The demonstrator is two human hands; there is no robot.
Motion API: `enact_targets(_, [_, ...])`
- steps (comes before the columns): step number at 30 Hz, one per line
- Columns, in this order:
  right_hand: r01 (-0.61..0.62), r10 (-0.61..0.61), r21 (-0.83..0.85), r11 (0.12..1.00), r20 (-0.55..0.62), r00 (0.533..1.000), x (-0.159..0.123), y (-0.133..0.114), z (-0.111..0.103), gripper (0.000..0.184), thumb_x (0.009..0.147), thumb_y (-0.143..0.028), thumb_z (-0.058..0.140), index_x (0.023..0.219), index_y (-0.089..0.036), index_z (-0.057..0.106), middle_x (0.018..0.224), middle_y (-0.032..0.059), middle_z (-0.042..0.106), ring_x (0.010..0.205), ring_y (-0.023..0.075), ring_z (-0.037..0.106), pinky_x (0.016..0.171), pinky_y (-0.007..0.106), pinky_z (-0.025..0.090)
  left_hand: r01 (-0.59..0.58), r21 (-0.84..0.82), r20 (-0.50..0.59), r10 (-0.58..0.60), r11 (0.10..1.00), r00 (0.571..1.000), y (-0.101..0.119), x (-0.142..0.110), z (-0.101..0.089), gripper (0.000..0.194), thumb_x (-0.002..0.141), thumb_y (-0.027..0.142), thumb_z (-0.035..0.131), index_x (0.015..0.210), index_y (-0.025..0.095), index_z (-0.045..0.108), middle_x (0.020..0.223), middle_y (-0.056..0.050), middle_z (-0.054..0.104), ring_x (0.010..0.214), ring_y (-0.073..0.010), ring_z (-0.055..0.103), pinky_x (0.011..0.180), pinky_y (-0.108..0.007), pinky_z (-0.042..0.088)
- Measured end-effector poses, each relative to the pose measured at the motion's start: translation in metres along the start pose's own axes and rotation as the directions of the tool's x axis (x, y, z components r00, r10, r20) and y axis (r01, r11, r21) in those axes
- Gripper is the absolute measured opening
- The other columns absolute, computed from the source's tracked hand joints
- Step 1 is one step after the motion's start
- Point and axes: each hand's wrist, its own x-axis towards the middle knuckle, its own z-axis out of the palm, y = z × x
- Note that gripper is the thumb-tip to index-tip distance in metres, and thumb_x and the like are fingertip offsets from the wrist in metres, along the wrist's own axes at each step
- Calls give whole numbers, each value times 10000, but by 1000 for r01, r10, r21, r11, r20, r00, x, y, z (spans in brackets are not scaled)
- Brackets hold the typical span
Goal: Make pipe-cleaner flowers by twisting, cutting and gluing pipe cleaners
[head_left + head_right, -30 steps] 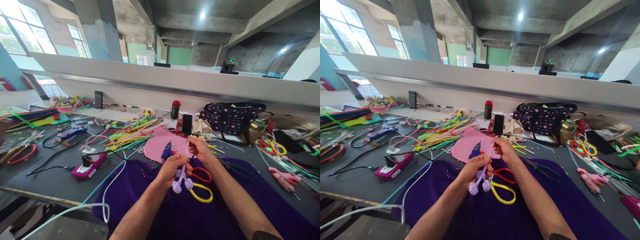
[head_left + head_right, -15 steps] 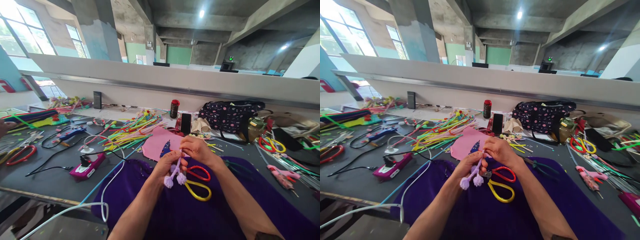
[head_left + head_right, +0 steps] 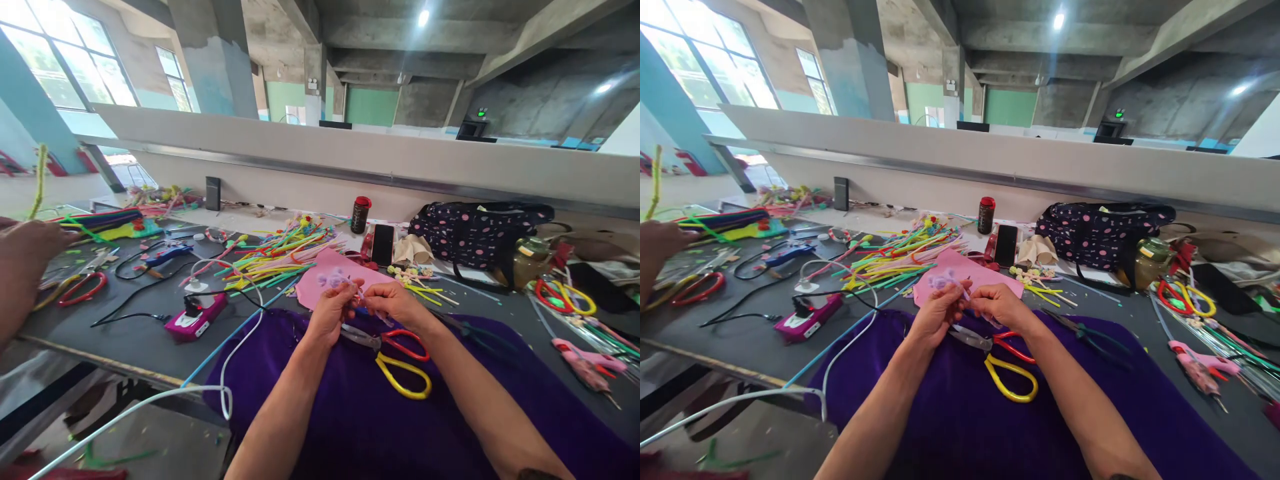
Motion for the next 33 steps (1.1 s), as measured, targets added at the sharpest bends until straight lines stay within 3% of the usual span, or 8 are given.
enact_targets(3, [-37,37,51,998,11,999,2,4,5,224,719,-370,585,702,-147,605,539,-34,526,385,49,379,365,186,238,-22,-10,-45,22,1000,999,3,3,-4,359,609,324,711,904,123,669,580,-3,572,486,-50,497,390,-140,341])
enact_targets(8, [-139,132,139,980,60,989,0,2,1,317,749,-442,537,724,-134,612,562,-14,565,369,45,365,352,186,212,-95,0,-71,95,995,993,8,5,-8,339,643,330,682,913,127,655,771,-46,620,549,-62,529,401,-141,366])
enact_targets(11, [-155,144,113,981,105,984,-2,0,-2,373,775,-471,492,681,-125,593,564,2,578,382,49,375,368,190,218,-133,29,-93,135,991,986,10,5,-8,341,663,341,661,933,134,645,782,-42,611,548,-57,521,391,-135,357])
enact_targets(15, [-133,121,57,989,184,975,-3,0,-2,290,704,-409,600,709,-119,600,595,1,582,431,53,394,415,188,275,-162,56,-120,167,985,979,11,6,-8,362,649,353,669,932,130,644,778,-44,613,538,-56,518,388,-139,352])
enact_targets(20, [-52,54,-25,998,92,994,-2,0,5,246,702,-372,600,640,-135,570,537,-25,537,434,56,380,420,188,272,-240,18,-153,240,971,959,10,5,-8,319,646,356,668,862,123,641,731,-36,610,539,-65,524,423,-156,363])
enact_targets(23, [-85,90,-61,995,83,992,-2,0,8,263,705,-386,593,623,-140,550,512,-29,531,418,53,365,406,184,259,-274,16,-185,272,962,944,9,4,-8,299,638,356,672,823,123,642,694,-26,608,524,-61,513,438,-164,357])
enact_targets(29, [-155,161,-45,987,208,965,-2,8,8,287,718,-411,575,629,-139,556,507,-30,529,401,55,376,388,180,257,-195,79,-101,203,978,974,9,3,-8,309,649,365,666,854,133,665,710,-35,623,543,-65,504,449,-168,345])
enact_targets(33, [-48,51,-61,997,50,997,2,12,11,250,719,-397,579,743,-150,607,505,-58,452,427,63,373,414,190,272,-152,142,-24,157,978,987,8,3,-8,325,666,375,648,889,140,676,767,-50,642,603,-93,541,541,-196,403])
